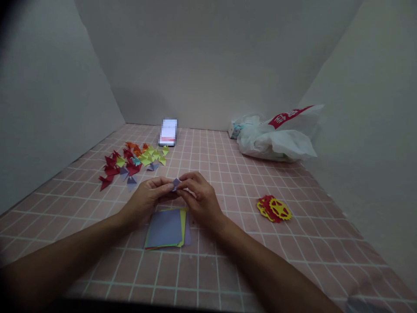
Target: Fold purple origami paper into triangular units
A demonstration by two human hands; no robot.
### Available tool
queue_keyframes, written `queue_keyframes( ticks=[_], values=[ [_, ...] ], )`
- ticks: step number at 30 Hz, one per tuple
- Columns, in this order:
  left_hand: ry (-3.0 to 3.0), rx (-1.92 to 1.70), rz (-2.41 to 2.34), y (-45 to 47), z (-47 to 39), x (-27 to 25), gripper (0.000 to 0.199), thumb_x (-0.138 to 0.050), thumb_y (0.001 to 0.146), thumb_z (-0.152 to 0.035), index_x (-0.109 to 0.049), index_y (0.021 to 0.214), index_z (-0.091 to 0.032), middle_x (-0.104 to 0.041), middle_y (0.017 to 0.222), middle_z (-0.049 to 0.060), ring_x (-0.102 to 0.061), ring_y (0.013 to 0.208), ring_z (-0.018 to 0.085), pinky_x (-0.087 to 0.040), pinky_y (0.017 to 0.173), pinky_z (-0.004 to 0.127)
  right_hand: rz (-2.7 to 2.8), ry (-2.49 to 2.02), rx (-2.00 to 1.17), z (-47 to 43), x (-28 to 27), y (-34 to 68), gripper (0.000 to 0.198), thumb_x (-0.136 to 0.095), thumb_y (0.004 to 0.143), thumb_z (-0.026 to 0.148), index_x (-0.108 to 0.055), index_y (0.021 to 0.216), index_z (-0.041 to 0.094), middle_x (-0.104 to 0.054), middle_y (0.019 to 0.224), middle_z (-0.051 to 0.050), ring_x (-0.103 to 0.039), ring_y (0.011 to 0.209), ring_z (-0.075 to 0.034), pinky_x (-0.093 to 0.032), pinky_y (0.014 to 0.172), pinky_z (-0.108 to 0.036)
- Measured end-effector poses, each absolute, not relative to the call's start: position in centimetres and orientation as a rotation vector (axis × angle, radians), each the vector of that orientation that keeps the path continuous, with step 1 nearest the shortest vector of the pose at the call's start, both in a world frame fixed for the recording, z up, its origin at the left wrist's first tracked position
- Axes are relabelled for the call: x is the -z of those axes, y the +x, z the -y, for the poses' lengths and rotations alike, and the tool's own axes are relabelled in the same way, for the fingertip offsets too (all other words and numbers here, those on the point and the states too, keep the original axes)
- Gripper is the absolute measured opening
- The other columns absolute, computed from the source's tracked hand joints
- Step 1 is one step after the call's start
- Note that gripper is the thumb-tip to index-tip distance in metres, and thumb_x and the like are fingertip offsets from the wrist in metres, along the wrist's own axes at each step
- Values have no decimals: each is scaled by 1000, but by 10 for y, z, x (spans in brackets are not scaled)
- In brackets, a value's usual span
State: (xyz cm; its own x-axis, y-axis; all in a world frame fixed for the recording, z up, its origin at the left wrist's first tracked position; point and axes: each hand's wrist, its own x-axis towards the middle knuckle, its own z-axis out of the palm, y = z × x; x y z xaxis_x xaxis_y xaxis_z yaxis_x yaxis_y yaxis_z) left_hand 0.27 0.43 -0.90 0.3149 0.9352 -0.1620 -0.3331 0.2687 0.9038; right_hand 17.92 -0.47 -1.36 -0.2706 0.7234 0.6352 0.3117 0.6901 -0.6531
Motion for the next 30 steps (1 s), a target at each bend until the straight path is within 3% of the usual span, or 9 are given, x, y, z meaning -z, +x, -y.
queue_keyframes(
  ticks=[9, 16, 30],
  values=[
    [964, -1036, -811, 4, -1, 11, 23, -81, 73, -28, -73, 89, -14, -77, 90, 5, -72, 83, 16, -57, 88, 34, 1772, -889, -593, 6, 12, 178, 14, -63, 87, 10, -61, 80, 21, -63, 105, -7, -62, 102, -21, -50, 88, -38],
    [1147, -1027, -854, 4, 0, 6, 25, -78, 75, -28, -74, 94, -14, -77, 91, 6, -72, 85, 18, -55, 86, 32, 1810, -923, -484, 9, 12, 176, 16, -61, 85, 7, -57, 79, 21, -62, 107, -8, -60, 105, -23, -49, 89, -39],
    [1180, -1018, -901, 5, 0, 4, 22, -77, 72, -25, -72, 91, -14, -76, 88, 6, -72, 83, 18, -55, 84, 32, 1840, -938, -524, 6, 6, 178, 16, -59, 88, 9, -56, 78, 21, -57, 81, -2, -57, 79, -18, -46, 72, -32]
  ],
)
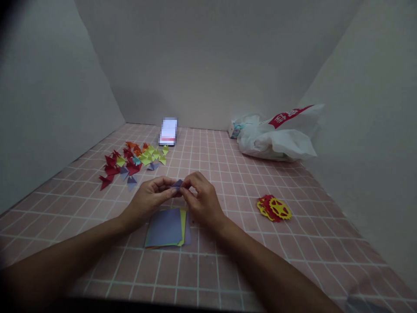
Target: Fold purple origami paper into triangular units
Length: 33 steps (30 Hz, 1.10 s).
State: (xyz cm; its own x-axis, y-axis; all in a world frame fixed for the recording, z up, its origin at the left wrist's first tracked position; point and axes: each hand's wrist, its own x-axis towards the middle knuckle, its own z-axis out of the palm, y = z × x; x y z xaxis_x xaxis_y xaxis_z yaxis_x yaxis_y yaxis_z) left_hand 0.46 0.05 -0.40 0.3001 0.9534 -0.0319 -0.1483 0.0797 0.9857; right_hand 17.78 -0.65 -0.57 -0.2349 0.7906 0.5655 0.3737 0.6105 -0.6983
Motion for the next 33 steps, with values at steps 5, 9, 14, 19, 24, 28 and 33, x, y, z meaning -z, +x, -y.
queue_keyframes(
  ticks=[5, 9, 14, 19, 24, 28, 33],
  values=[
    [1298, -1034, -935, 6, 2, 3, 19, -74, 74, -21, -72, 92, -16, -76, 92, 5, -71, 85, 18, -55, 82, 31, 1871, -939, -434, 9, 5, 175, 19, -56, 87, 7, -52, 76, 22, -56, 84, -5, -56, 83, -20, -46, 73, -34],
    [1306, -1037, -946, 7, 4, 2, 19, -73, 74, -21, -71, 91, -16, -76, 91, 5, -71, 85, 18, -55, 82, 32, 1907, -946, -389, 11, 7, 174, 18, -54, 88, 6, -51, 78, 21, -55, 86, -6, -55, 84, -21, -46, 73, -35],
    [1213, -1017, -952, 7, 3, 1, 19, -75, 72, -22, -71, 90, -14, -76, 87, 5, -71, 81, 17, -55, 82, 31, 1880, -932, -444, 10, 7, 175, 18, -55, 90, 8, -54, 77, 21, -56, 82, -4, -56, 81, -20, -45, 72, -34],
    [1022, -1013, -923, 7, 1, 2, 23, -80, 68, -22, -70, 87, -14, -75, 82, 3, -71, 76, 15, -56, 82, 32, 1765, -975, -663, 3, 10, 182, 12, -58, 91, 13, -60, 82, 21, -60, 81, -2, -58, 78, -17, -45, 70, -31],
    [1000, -1061, -911, 6, -1, 5, 21, -79, 69, -23, -69, 85, -14, -73, 80, 3, -69, 73, 14, -56, 80, 31, 1739, -923, -789, 1, 12, 183, 5, -62, 89, 16, -62, 88, 21, -61, 86, -2, -60, 81, -17, -49, 72, -31],
    [1019, -1063, -885, 6, -1, 5, 19, -76, 71, -22, -68, 86, -15, -73, 82, 3, -68, 73, 13, -55, 80, 30, 1808, -894, -653, 3, 10, 180, 10, -62, 89, 12, -61, 85, 21, -61, 85, -2, -59, 80, -16, -49, 72, -30],
    [1104, -1034, -895, 5, -1, 4, 19, -76, 71, -22, -69, 87, -15, -73, 83, 3, -69, 76, 14, -53, 79, 29, 1868, -922, -530, 5, 7, 179, 16, -60, 88, 7, -58, 80, 20, -58, 80, -2, -57, 77, -17, -46, 69, -31]
  ],
)
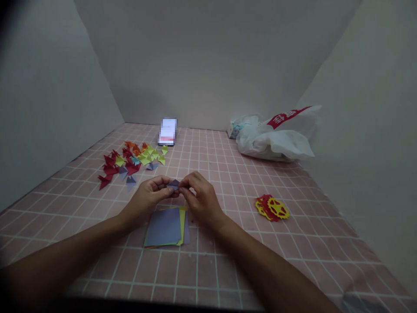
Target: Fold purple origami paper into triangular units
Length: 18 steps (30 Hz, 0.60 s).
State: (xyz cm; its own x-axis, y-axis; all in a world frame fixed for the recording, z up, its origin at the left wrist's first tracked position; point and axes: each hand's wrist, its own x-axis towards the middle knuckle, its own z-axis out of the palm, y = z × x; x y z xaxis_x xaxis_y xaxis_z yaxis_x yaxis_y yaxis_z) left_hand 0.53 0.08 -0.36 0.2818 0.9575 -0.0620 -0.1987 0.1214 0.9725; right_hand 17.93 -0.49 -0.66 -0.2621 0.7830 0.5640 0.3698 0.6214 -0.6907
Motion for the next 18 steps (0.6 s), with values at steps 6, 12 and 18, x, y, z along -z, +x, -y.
queue_keyframes(
  ticks=[6, 12, 18],
  values=[
    [1295, -1039, -954, 6, 1, 3, 20, -74, 73, -24, -70, 90, -16, -74, 84, 4, -68, 78, 17, -51, 74, 29, 1908, -944, -460, 7, 6, 178, 17, -56, 89, 8, -55, 77, 21, -56, 79, -3, -56, 76, -18, -45, 68, -32],
    [1367, -1063, -983, 7, 4, 2, 13, -70, 77, -24, -70, 87, -16, -73, 81, 3, -68, 78, 17, -52, 75, 29, 1931, -961, -440, 9, 5, 174, 19, -53, 88, 6, -52, 76, 22, -55, 79, -3, -55, 76, -18, -45, 68, -32],
    [1230, -1061, -978, 8, 4, 3, 11, -71, 76, -21, -70, 85, -15, -73, 78, 3, -68, 74, 15, -55, 75, 29, 1834, -974, -567, 7, 9, 176, 14, -57, 87, 9, -56, 78, 20, -57, 79, -2, -56, 75, -17, -45, 68, -31]
  ],
)
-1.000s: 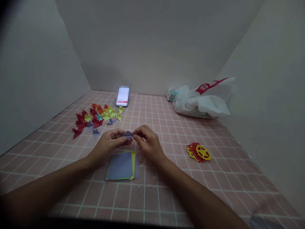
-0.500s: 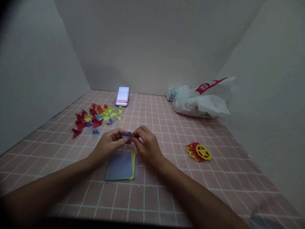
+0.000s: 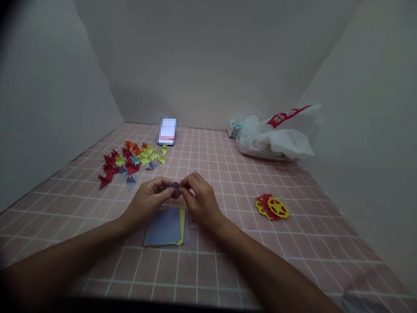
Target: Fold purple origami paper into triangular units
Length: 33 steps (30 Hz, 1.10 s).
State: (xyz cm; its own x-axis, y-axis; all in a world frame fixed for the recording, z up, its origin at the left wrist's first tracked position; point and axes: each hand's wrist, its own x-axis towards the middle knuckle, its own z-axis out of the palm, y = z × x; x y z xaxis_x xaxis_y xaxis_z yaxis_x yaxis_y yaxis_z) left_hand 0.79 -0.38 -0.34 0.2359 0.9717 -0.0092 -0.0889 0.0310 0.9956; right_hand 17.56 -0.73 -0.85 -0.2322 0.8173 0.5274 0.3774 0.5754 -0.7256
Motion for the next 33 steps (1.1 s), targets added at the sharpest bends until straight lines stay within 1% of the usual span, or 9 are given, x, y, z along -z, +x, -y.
queue_keyframes(
  ticks=[5, 8, 13, 17, 22, 28, 33],
  values=[
    [1086, -1043, -928, 8, 3, 2, 14, -74, 74, -23, -70, 85, -14, -74, 80, 4, -70, 75, 15, -56, 80, 32, 1623, -973, -892, 2, 14, 181, 5, -59, 89, 18, -60, 85, 20, -59, 78, 0, -58, 72, -15, -47, 67, -30],
    [1056, -1055, -908, 7, 2, 4, 16, -75, 74, -25, -70, 85, -14, -75, 81, 4, -70, 76, 15, -56, 82, 31, 1574, -959, -1010, 1, 15, 181, 4, -62, 88, 23, -61, 87, 19, -61, 79, -1, -60, 73, -15, -48, 67, -30],
    [1016, -1066, -909, 6, 0, 7, 17, -76, 73, -25, -68, 83, -13, -73, 78, 2, -68, 71, 12, -56, 76, 27, 1619, -958, -1027, 4, 16, 178, 8, -66, 86, 24, -60, 90, 20, -64, 83, -2, -62, 76, -16, -50, 68, -30],
    [1021, -1043, -929, 7, 1, 4, 18, -76, 72, -24, -68, 83, -13, -73, 76, 2, -68, 71, 12, -55, 74, 25, 1605, -959, -1080, 4, 17, 177, 6, -65, 87, 23, -61, 89, 19, -65, 83, -2, -63, 76, -16, -50, 69, -30],
    [1025, -1047, -925, 8, 2, 1, 17, -75, 71, -22, -67, 84, -13, -73, 75, 2, -70, 71, 13, -56, 74, 26, 1530, -977, -1131, 4, 17, 176, 6, -66, 85, 24, -62, 84, 19, -66, 80, -2, -62, 73, -15, -49, 66, -30],
    [1008, -1064, -906, 8, 1, 3, 17, -74, 72, -21, -66, 85, -13, -75, 77, 2, -71, 72, 13, -57, 77, 27, 1455, -937, -1228, 4, 16, 176, 5, -64, 84, 24, -63, 86, 19, -67, 78, -1, -63, 70, -14, -50, 66, -30],
    [1018, -1063, -912, 8, 1, 3, 16, -74, 72, -21, -67, 83, -13, -74, 76, 2, -70, 71, 12, -56, 75, 25, 1440, -946, -1237, 4, 15, 175, 10, -68, 81, 24, -63, 89, 19, -67, 83, -2, -65, 77, -16, -51, 72, -33]
  ],
)
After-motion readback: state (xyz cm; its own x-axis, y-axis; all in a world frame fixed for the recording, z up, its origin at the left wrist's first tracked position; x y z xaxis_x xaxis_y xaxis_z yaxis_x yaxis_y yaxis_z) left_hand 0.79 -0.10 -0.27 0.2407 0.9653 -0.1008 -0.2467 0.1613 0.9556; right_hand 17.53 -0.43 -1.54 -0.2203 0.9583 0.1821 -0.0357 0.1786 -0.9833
